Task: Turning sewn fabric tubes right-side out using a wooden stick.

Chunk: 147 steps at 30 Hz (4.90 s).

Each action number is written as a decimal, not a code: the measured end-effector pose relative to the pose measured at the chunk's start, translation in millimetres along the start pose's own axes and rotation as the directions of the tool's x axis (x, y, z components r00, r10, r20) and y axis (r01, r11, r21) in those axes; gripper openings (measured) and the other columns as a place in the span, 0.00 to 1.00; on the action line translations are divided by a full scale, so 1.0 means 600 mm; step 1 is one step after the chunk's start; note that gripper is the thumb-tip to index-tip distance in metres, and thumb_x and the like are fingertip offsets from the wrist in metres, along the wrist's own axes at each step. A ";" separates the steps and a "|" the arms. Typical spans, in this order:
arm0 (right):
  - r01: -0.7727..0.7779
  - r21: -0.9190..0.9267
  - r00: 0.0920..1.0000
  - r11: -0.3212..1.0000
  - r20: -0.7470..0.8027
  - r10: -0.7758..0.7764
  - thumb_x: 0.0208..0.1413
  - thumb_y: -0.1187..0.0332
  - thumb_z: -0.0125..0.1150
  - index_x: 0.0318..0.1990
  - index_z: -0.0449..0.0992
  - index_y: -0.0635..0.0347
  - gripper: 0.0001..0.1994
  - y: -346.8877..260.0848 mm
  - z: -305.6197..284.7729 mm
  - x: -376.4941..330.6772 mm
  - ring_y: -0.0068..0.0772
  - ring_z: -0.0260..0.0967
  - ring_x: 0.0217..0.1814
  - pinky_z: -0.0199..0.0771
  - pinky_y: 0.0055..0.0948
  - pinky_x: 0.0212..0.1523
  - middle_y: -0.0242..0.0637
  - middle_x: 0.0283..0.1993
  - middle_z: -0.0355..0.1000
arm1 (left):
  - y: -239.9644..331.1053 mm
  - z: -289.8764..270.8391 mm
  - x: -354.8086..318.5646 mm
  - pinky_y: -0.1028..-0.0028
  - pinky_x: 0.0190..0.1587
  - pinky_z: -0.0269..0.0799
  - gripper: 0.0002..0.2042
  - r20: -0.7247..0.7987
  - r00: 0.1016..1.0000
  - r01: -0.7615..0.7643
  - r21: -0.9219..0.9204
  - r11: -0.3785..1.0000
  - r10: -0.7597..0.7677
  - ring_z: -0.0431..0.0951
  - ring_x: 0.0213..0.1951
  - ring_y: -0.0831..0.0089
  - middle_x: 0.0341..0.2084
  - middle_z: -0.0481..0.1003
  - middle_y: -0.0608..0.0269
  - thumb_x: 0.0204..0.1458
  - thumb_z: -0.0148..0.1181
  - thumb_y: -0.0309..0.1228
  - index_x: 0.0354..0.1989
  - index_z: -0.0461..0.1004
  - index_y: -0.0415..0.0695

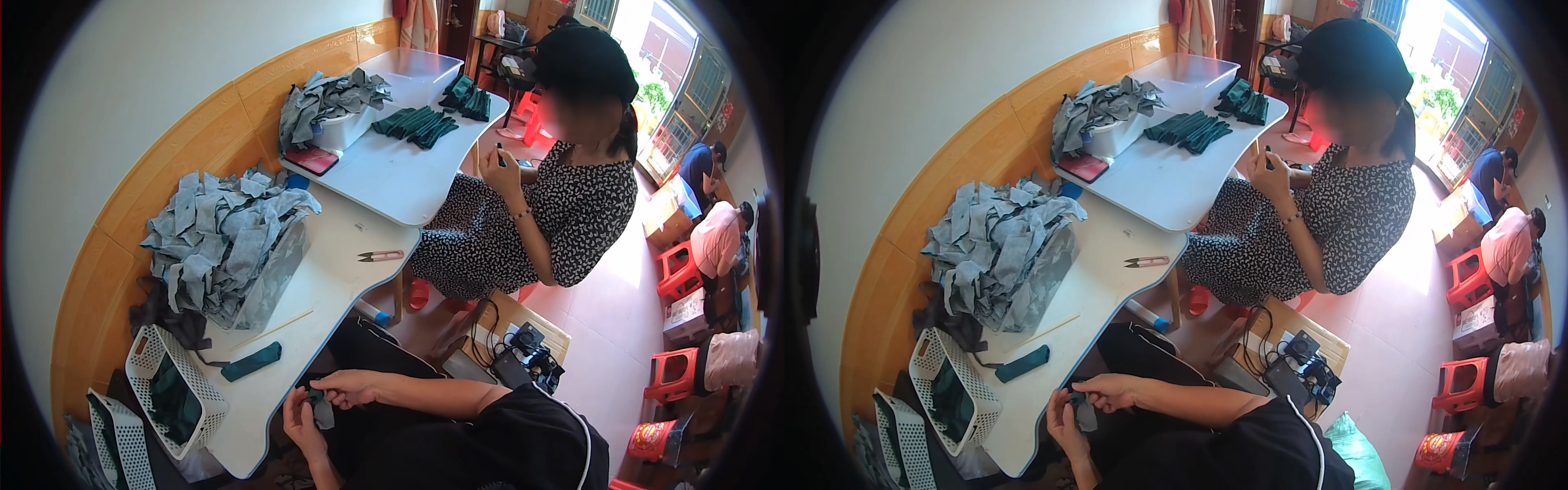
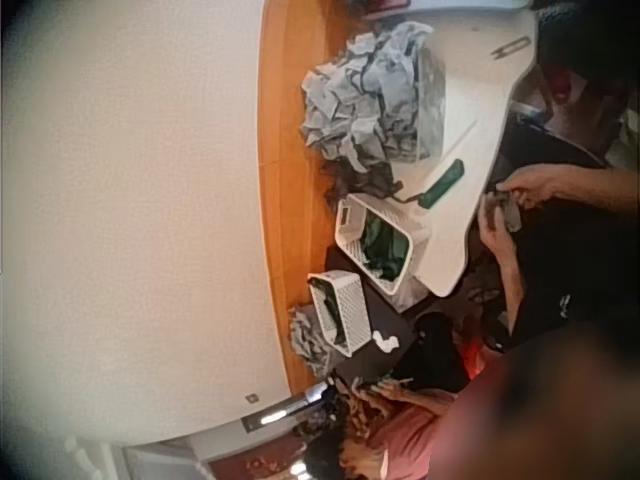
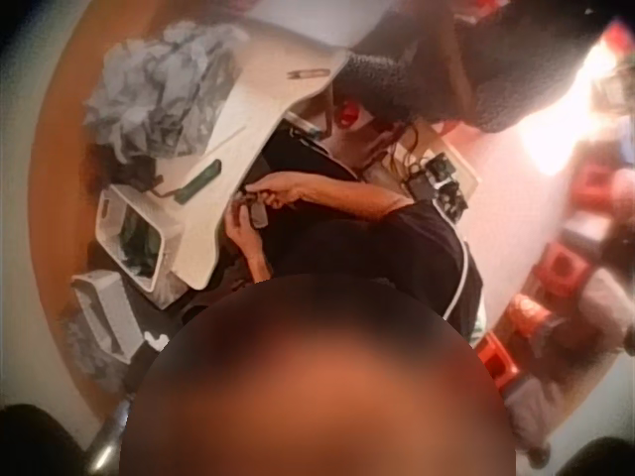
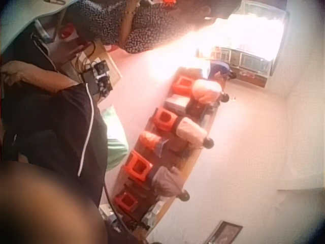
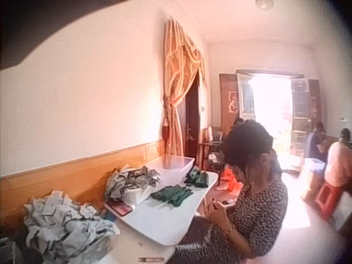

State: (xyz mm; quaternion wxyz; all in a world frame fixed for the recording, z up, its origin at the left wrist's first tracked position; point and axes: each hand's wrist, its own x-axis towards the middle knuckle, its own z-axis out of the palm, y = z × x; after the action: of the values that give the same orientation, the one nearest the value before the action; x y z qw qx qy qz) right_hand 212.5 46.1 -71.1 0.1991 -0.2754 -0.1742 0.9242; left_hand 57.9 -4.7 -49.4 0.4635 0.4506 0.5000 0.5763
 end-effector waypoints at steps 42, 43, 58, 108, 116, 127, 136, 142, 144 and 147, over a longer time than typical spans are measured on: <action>0.366 -0.880 0.926 0.304 0.310 -0.218 0.59 0.64 0.56 0.43 0.79 0.60 0.12 -0.301 -0.052 -0.258 0.18 0.69 0.30 0.70 0.20 0.32 0.29 0.29 0.76 | -0.037 -0.085 -0.081 0.60 0.59 0.62 0.20 0.151 0.923 -0.340 0.749 0.568 0.353 0.66 0.58 0.51 0.56 0.64 0.41 0.56 0.54 0.24 0.57 0.62 0.33; 0.315 -0.900 0.922 0.300 0.215 -0.324 0.59 0.65 0.56 0.44 0.79 0.60 0.11 -0.347 -0.068 -0.278 0.17 0.69 0.30 0.70 0.20 0.33 0.29 0.29 0.76 | -0.045 -0.094 -0.095 0.59 0.55 0.65 0.17 0.191 0.942 -0.322 0.742 0.588 0.275 0.69 0.54 0.50 0.52 0.67 0.41 0.56 0.55 0.26 0.54 0.67 0.35; -0.901 -0.431 0.045 -0.051 0.026 -0.999 0.55 0.67 0.51 0.45 0.80 0.37 0.15 -0.854 -0.360 -0.221 0.35 0.63 0.55 0.62 0.38 0.52 0.32 0.49 0.71 | -0.120 -0.126 -0.078 0.58 0.55 0.65 0.17 0.100 0.995 -0.099 0.824 0.558 0.028 0.67 0.53 0.44 0.51 0.67 0.39 0.55 0.55 0.30 0.52 0.69 0.35; 0.769 -0.239 0.607 0.593 -0.022 -0.795 0.52 0.79 0.60 0.46 0.74 0.64 0.12 -0.192 0.127 -0.168 0.19 0.71 0.42 0.70 0.20 0.46 0.33 0.41 0.74 | 0.179 0.119 0.032 0.78 0.39 0.75 0.12 0.322 0.930 0.247 -0.196 0.949 -0.176 0.80 0.34 0.72 0.33 0.79 0.52 0.57 0.54 0.24 0.48 0.73 0.30; 0.569 0.502 0.720 0.651 0.077 -0.690 0.63 0.48 0.41 0.66 0.53 0.59 0.31 -0.196 0.061 -0.147 0.40 0.66 0.58 0.70 0.40 0.55 0.50 0.64 0.59 | 0.167 0.151 0.039 0.76 0.41 0.75 0.14 0.360 0.894 0.362 -0.232 0.903 -0.267 0.80 0.36 0.70 0.36 0.78 0.52 0.58 0.53 0.24 0.50 0.71 0.30; 0.399 0.751 0.677 0.526 0.145 -0.722 0.63 0.43 0.37 0.67 0.51 0.56 0.33 -0.142 -0.043 -0.111 0.43 0.62 0.64 0.64 0.46 0.61 0.50 0.67 0.55 | 0.083 0.164 0.045 0.80 0.38 0.71 0.13 0.332 0.902 0.289 0.014 0.957 -0.277 0.77 0.33 0.77 0.33 0.78 0.58 0.57 0.53 0.23 0.49 0.73 0.31; 0.636 0.507 0.655 0.582 0.043 -0.754 0.58 0.74 0.54 0.68 0.51 0.56 0.30 -0.135 -0.050 -0.119 0.28 0.68 0.56 0.71 0.30 0.55 0.42 0.62 0.63 | 0.067 0.163 0.047 0.77 0.38 0.74 0.13 0.313 0.895 0.311 0.071 0.948 -0.317 0.79 0.33 0.73 0.33 0.78 0.56 0.57 0.52 0.23 0.49 0.72 0.30; 0.644 0.467 0.681 0.605 0.010 -0.732 0.55 0.80 0.55 0.67 0.53 0.57 0.32 -0.132 -0.060 -0.115 0.28 0.68 0.57 0.71 0.30 0.56 0.40 0.60 0.65 | 0.065 0.166 0.044 0.78 0.37 0.75 0.13 0.298 0.896 0.325 0.067 0.943 -0.330 0.79 0.33 0.73 0.33 0.78 0.55 0.57 0.53 0.23 0.49 0.72 0.30; 0.643 0.477 0.678 0.600 0.011 -0.735 0.54 0.80 0.56 0.67 0.53 0.57 0.32 -0.132 -0.061 -0.116 0.28 0.68 0.57 0.71 0.29 0.55 0.39 0.59 0.66 | 0.066 0.168 0.043 0.78 0.37 0.75 0.13 0.283 0.891 0.353 0.061 0.934 -0.355 0.79 0.33 0.73 0.33 0.78 0.55 0.57 0.53 0.23 0.49 0.72 0.30; 0.632 0.512 0.675 0.583 0.006 -0.737 0.54 0.81 0.56 0.67 0.53 0.58 0.32 -0.130 -0.064 -0.115 0.29 0.68 0.56 0.72 0.29 0.55 0.39 0.57 0.67 | 0.066 0.168 0.041 0.79 0.36 0.75 0.13 0.302 0.885 0.355 0.055 0.933 -0.354 0.79 0.33 0.73 0.33 0.78 0.56 0.56 0.54 0.22 0.48 0.72 0.30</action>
State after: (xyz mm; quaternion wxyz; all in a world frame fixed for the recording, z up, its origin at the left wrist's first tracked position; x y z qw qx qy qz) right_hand 308.8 89.5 -37.4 0.5816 -0.0263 -0.0591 0.8109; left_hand 149.8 33.1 0.5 0.6333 0.4354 0.4951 0.4053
